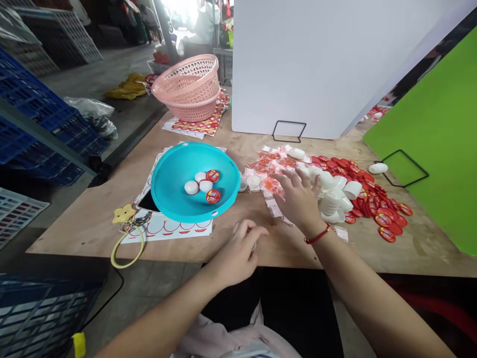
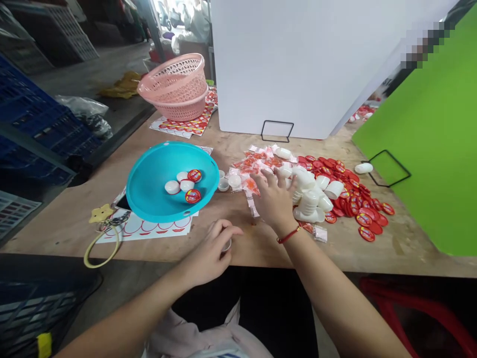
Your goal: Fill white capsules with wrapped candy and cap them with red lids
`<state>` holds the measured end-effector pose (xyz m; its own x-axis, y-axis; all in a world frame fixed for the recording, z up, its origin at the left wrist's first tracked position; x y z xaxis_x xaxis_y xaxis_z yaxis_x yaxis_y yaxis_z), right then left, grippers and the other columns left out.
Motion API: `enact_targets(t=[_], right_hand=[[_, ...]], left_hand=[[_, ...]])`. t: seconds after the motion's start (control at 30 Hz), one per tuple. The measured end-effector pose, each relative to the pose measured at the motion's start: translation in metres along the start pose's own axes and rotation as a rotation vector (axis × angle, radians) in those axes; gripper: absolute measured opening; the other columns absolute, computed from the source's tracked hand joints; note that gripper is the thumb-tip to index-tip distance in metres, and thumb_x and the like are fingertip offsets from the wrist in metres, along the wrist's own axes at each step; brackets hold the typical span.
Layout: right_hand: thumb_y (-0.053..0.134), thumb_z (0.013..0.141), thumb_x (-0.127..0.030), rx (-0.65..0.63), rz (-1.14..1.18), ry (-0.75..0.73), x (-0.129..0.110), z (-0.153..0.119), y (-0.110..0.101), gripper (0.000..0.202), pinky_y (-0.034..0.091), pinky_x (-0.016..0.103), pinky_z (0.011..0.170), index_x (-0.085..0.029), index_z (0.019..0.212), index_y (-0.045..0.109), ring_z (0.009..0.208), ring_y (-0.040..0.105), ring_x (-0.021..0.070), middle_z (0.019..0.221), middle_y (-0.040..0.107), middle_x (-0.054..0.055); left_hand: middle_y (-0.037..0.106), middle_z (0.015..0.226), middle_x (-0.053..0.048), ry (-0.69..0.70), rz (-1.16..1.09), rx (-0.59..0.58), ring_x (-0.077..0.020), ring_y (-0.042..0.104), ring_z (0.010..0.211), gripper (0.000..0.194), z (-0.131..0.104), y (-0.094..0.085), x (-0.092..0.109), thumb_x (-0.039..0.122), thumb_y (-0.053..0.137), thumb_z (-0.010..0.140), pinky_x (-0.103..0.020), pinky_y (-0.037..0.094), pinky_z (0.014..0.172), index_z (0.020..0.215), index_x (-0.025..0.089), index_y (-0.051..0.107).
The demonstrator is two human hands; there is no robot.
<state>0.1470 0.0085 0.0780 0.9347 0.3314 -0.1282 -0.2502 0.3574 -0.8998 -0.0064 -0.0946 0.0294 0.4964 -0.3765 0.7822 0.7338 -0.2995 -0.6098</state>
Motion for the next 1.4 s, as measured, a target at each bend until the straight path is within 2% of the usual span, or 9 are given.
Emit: enact_targets(t=[0.13,0.27,0.47,0.57,0.67,0.9,1.0,1.1,1.4], right_hand=[[0.058,0.094,-0.021,-0.086,-0.222,-0.090,-0.002,0.014,0.020,0.020,0.002,0.074,0.112,-0.025,0.102,0.076,0.127,0.048,0.0384,0.125,0.069,0.009],[0.054,0.097,-0.022,-0.165,-0.245,-0.083,0.000,0.019,0.035,0.022,0.005,0.068,0.112,-0.024,0.100,0.076,0.109,0.057,0.0320,0.100,0.077,0.006],[0.058,0.094,-0.022,-0.159,-0.189,-0.066,0.001,0.021,0.036,0.021,0.008,0.064,0.111,-0.028,0.104,0.076,0.115,0.056,0.0333,0.118,0.075,0.004],[0.056,0.097,-0.027,-0.137,-0.188,-0.112,-0.002,0.023,0.040,0.025,0.009,0.064,0.111,-0.027,0.116,0.072,0.112,0.057,0.0323,0.110,0.077,0.005],[0.053,0.099,-0.027,-0.105,-0.223,-0.140,-0.005,0.028,0.043,0.023,0.009,0.065,0.112,-0.024,0.103,0.076,0.106,0.059,0.0311,0.104,0.078,0.006],[0.055,0.101,-0.022,0.116,-0.132,-0.281,-0.007,0.000,-0.001,0.018,0.024,0.047,0.114,-0.022,0.098,0.073,0.104,0.066,0.0225,0.100,0.079,0.002],[0.059,0.098,-0.020,0.010,-0.083,-0.494,-0.018,-0.036,-0.002,0.013,0.030,0.043,0.109,-0.022,0.097,0.072,0.105,0.066,0.0214,0.102,0.079,0.001],[0.060,0.098,-0.020,-0.078,-0.078,-0.493,-0.019,-0.056,0.005,0.012,0.030,0.046,0.105,-0.022,0.099,0.072,0.099,0.068,0.0218,0.100,0.079,0.001],[0.057,0.097,-0.018,-0.277,-0.113,-0.583,-0.010,-0.047,0.018,0.015,0.037,0.042,0.099,-0.018,0.099,0.072,0.093,0.067,0.0222,0.097,0.077,0.007]], left_hand=[[0.051,0.117,-0.008,0.019,0.052,0.112,-0.0241,0.053,0.116,0.043,0.015,0.005,-0.016,0.001,0.054,0.084,-0.043,0.049,0.105,0.121,0.023,0.055],[0.054,0.113,-0.005,0.009,0.037,0.190,-0.0233,0.056,0.110,0.026,0.024,0.000,-0.024,0.006,0.067,0.084,-0.041,0.051,0.100,0.103,0.022,0.061],[0.062,0.108,-0.002,0.039,-0.013,0.150,-0.0205,0.062,0.106,0.031,0.036,0.002,-0.034,0.008,0.070,0.085,-0.036,0.053,0.095,0.111,0.025,0.065],[0.062,0.117,-0.004,0.062,-0.025,0.165,-0.0209,0.061,0.114,0.034,0.036,0.004,-0.035,0.008,0.068,0.087,-0.036,0.052,0.101,0.115,0.026,0.064],[0.060,0.116,-0.005,0.027,-0.025,0.184,-0.0236,0.059,0.124,0.029,0.036,0.004,-0.038,0.009,0.071,0.085,-0.037,0.051,0.104,0.109,0.025,0.066],[0.070,0.114,-0.003,-0.035,0.030,0.246,-0.0255,0.060,0.112,0.045,0.034,-0.006,-0.037,0.012,0.079,0.079,-0.040,0.051,0.098,0.118,0.024,0.061],[0.071,0.112,-0.002,-0.039,0.051,0.248,-0.0258,0.061,0.110,0.044,0.034,-0.007,-0.036,0.011,0.078,0.080,-0.040,0.051,0.095,0.118,0.025,0.061],[0.070,0.119,-0.003,-0.029,0.034,0.249,-0.0253,0.061,0.114,0.045,0.036,-0.007,-0.035,0.012,0.077,0.082,-0.040,0.050,0.100,0.121,0.025,0.059],[0.069,0.122,-0.004,-0.053,0.018,0.263,-0.0257,0.063,0.116,0.043,0.036,-0.009,-0.038,0.014,0.077,0.081,-0.041,0.051,0.100,0.119,0.024,0.059]])
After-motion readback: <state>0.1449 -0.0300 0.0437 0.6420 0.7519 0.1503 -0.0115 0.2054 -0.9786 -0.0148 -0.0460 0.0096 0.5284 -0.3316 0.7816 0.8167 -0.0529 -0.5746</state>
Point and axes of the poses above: each hand's wrist, its own z-axis towards the middle knuckle, its own y-axis out of the palm, x = y × z, the point moved 7 cm from there along z, towards the middle knuckle
